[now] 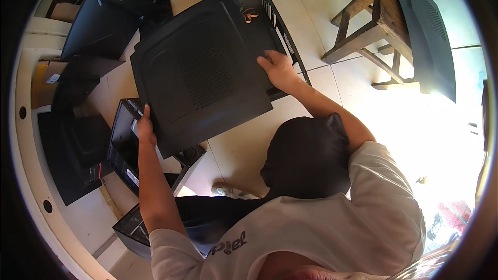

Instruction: The person assembles a desktop computer by removing the side panel, installing a hard drive, and securing the case with a screwdriver. The person handles the computer case, hard drive, and screwdriver throughout the process.

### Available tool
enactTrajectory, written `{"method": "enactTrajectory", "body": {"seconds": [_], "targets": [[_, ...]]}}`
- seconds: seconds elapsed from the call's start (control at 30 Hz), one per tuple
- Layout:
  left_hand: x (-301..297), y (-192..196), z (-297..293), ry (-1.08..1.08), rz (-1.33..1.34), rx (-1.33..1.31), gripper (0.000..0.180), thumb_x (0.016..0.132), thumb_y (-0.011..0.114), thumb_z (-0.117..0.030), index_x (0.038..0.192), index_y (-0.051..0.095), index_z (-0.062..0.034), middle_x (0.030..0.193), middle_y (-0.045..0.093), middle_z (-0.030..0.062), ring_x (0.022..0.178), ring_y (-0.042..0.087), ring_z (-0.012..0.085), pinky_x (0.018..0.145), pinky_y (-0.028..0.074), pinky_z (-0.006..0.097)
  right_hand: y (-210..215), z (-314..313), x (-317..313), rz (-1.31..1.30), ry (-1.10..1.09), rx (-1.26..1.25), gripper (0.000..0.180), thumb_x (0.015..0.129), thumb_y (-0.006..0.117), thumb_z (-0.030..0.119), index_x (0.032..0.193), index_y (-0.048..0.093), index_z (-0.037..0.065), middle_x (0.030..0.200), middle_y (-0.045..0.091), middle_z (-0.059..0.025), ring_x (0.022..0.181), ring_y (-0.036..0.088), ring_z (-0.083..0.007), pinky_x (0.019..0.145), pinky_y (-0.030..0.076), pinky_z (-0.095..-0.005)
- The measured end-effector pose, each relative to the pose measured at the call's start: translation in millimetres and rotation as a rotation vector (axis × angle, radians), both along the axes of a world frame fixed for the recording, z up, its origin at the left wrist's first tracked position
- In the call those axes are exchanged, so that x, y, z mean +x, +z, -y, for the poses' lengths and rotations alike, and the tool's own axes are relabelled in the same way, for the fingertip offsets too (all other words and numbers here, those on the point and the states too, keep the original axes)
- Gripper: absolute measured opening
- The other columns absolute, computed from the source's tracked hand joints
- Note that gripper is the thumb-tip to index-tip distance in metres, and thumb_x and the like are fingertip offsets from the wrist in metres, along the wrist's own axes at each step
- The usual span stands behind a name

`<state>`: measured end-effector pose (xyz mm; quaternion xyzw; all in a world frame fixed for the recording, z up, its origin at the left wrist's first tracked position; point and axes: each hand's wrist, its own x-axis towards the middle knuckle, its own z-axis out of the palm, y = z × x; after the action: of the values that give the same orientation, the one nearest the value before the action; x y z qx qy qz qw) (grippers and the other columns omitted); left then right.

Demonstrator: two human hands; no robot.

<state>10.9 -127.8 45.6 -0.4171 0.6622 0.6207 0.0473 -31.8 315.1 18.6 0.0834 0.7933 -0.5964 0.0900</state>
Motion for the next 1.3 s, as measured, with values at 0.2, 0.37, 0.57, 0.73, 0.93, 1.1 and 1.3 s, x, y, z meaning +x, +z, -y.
{"method": "enactTrajectory", "body": {"seconds": [0.2, 0.37, 0.57, 0.73, 0.93, 1.1, 1.3], "targets": [[36, -16, 40, 0.007, 0.005, 0.031, 0.071, 0.092, 0.068, -0.046, 0.137, 0.05, 0.0071, 0.129, 0.062, 0.0131, 0.115, 0.06, 0.0254, 0.101, 0.046, 0.036, 20, 14, 14, 0.15, 0.094, -0.257, 0.048, 0.091, 0.071, 0.024, 0.122, 0.058, -0.01, 0.086, 0.065, -0.0082, 0.079, 0.058, -0.0107, 0.069, 0.047, -0.0251], [32, 1, 21, -0.035, -0.062, 0.042, 0.069, 0.094, 0.065, -0.046, 0.137, 0.05, 0.0058, 0.129, 0.062, 0.0129, 0.115, 0.06, 0.0253, 0.102, 0.046, 0.036, 2, -31, 28, 0.044, -0.149, -0.469, 0.042, 0.092, 0.071, 0.02, 0.117, 0.06, -0.012, 0.089, 0.063, -0.0004, 0.079, 0.053, -0.0053, 0.07, 0.043, -0.0216], [28, 4, 17, -0.069, -0.082, 0.097, 0.059, 0.098, 0.06, -0.044, 0.131, 0.056, 0.0049, 0.125, 0.064, 0.012, 0.112, 0.061, 0.0228, 0.101, 0.045, 0.034, 14, -89, 31, 0.046, -0.213, -0.524, 0.03, 0.099, 0.06, 0.014, 0.117, 0.062, -0.01, 0.09, 0.068, -0.0015, 0.08, 0.058, -0.0069, 0.073, 0.046, -0.0218], [19, -16, 12, -0.038, -0.056, 0.069, 0.055, 0.099, 0.059, -0.044, 0.124, 0.061, 0.0046, 0.119, 0.066, 0.012, 0.105, 0.062, 0.0221, 0.096, 0.047, 0.034, -15, -105, 27, 0.009, -0.147, -0.092, 0.029, 0.098, 0.061, 0.022, 0.108, 0.066, -0.005, 0.088, 0.071, -0.009, 0.077, 0.064, -0.0148, 0.071, 0.05, -0.0294], [11, -9, -16, -0.105, -0.064, -0.177, 0.057, 0.097, 0.061, -0.045, 0.119, 0.063, 0.0071, 0.111, 0.068, 0.0113, 0.098, 0.062, 0.0205, 0.09, 0.047, 0.034, -3, -102, 25, -0.068, 0.001, 0.588, 0.041, 0.097, 0.06, 0.036, 0.097, 0.065, -0.004, 0.088, 0.066, -0.0267, 0.083, 0.064, -0.0437, 0.073, 0.051, -0.047], [-4, -44, -72, -0.469, -0.086, -0.484, 0.052, 0.095, 0.063, -0.043, 0.097, 0.07, 0.0081, 0.072, 0.067, 0.0113, 0.071, 0.062, 0.0192, 0.069, 0.049, 0.036, 6, -87, 26, -0.118, -0.023, 0.654, 0.045, 0.094, 0.062, 0.04, 0.09, 0.065, -0.005, 0.089, 0.066, -0.0256, 0.085, 0.064, -0.0445, 0.075, 0.05, -0.0486], [-18, -37, -100, -0.504, 0.029, -0.878, 0.064, 0.088, 0.062, -0.058, 0.08, 0.068, 0.0053, 0.079, 0.068, 0.0265, 0.082, 0.067, 0.0422, 0.076, 0.051, 0.047, -6, -93, 29, -0.219, -0.085, 0.622, 0.05, 0.088, 0.069, 0.043, 0.087, 0.068, -0.006, 0.093, 0.068, -0.0239, 0.086, 0.065, -0.0412, 0.076, 0.051, -0.0465]]}}
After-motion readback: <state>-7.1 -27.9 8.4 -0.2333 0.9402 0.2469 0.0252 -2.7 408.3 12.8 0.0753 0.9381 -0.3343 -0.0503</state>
